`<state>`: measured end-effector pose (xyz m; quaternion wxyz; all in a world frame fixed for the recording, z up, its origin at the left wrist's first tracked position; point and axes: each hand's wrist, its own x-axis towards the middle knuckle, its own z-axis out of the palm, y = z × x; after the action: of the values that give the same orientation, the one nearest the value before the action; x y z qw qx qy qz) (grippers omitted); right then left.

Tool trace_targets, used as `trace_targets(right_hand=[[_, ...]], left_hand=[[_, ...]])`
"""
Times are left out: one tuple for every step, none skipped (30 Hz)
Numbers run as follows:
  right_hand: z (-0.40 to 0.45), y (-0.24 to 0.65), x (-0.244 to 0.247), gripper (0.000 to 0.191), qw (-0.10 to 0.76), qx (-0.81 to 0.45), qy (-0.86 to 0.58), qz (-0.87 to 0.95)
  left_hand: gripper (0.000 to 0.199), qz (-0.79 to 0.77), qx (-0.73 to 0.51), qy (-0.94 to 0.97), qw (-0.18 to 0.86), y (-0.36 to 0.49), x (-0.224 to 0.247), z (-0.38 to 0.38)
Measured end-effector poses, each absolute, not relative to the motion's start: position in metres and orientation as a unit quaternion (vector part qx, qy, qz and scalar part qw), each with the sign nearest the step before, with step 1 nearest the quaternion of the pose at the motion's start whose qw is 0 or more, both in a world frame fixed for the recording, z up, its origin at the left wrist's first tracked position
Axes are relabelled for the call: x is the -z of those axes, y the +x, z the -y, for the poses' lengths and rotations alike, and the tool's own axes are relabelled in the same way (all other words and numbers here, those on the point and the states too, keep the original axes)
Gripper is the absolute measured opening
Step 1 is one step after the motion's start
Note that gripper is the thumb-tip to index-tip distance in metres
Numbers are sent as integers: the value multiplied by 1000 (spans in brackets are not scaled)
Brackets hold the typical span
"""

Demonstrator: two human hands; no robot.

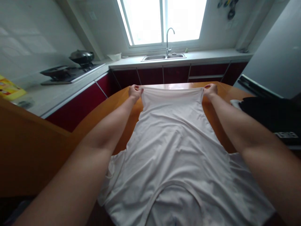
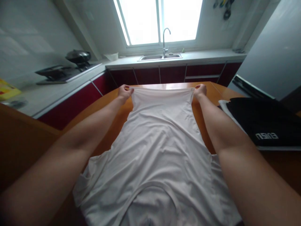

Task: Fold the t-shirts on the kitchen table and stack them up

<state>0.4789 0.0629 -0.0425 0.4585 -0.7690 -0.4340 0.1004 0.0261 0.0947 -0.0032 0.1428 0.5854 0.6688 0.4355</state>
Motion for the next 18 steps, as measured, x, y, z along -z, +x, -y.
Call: trace_targets(right_hand=[[-60, 476, 48, 23, 447, -97, -775, 436], [-56, 472, 51, 26, 434, -88, -779, 444], [-50, 467, 53, 30, 423, -75, -779, 457], [-43, 459, 54, 33, 411, -57, -775, 477], [-35, 451, 53, 35, 396, -37, -767, 504], [-26, 441, 52, 35, 375, -19, -757, 535], [-17, 430, 51, 35, 346, -10, -747, 568], [-8, 420, 51, 37, 306, -9, -739, 600], [-1, 412, 51, 40, 259, -17, -732, 630], [6, 405, 53, 44, 217, -28, -727, 651], [11, 401, 55, 49, 188, -40, -726, 660], [15, 401, 58, 54, 167, -51, -728, 663], [17, 403, 60, 59, 153, -59, -731, 662], [18, 407, 61, 63, 141, -66, -734, 660], [18, 412, 61, 66, 128, -73, -736, 660], [19, 417, 60, 66, 117, -78, -737, 661], [20, 421, 58, 66, 115, -79, -736, 662], [21, 424, 54, 65, 125, -72, -735, 662]], left_hand=[[34, -677, -420, 591, 127, 27, 9, -95], [41, -681, -407, 597, 113, 28, 14, -94], [46, -680, -398, 608, 97, 29, 17, -91], [49, -672, -390, 625, 77, 30, 19, -86], [49, -656, -381, 649, 55, 32, 21, -80], [47, -634, -363, 682, 36, 36, 22, -71], [43, -607, -336, 720, 22, 40, 24, -60], [40, -580, -300, 757, 17, 45, 25, -48], [39, -557, -259, 789, 21, 50, 27, -36], [41, -540, -217, 812, 29, 55, 30, -24], [44, -534, -175, 827, 34, 59, 33, -14], [50, -536, -135, 832, 37, 62, 36, -5], [55, -544, -99, 832, 41, 63, 38, 1], [59, -553, -70, 829, 46, 63, 40, 4], [61, -560, -49, 825, 52, 62, 41, 6], [61, -567, -40, 821, 59, 59, 40, 7], [60, -569, -44, 819, 63, 56, 38, 7], [59, -568, -58, 818, 61, 53, 36, 9]])
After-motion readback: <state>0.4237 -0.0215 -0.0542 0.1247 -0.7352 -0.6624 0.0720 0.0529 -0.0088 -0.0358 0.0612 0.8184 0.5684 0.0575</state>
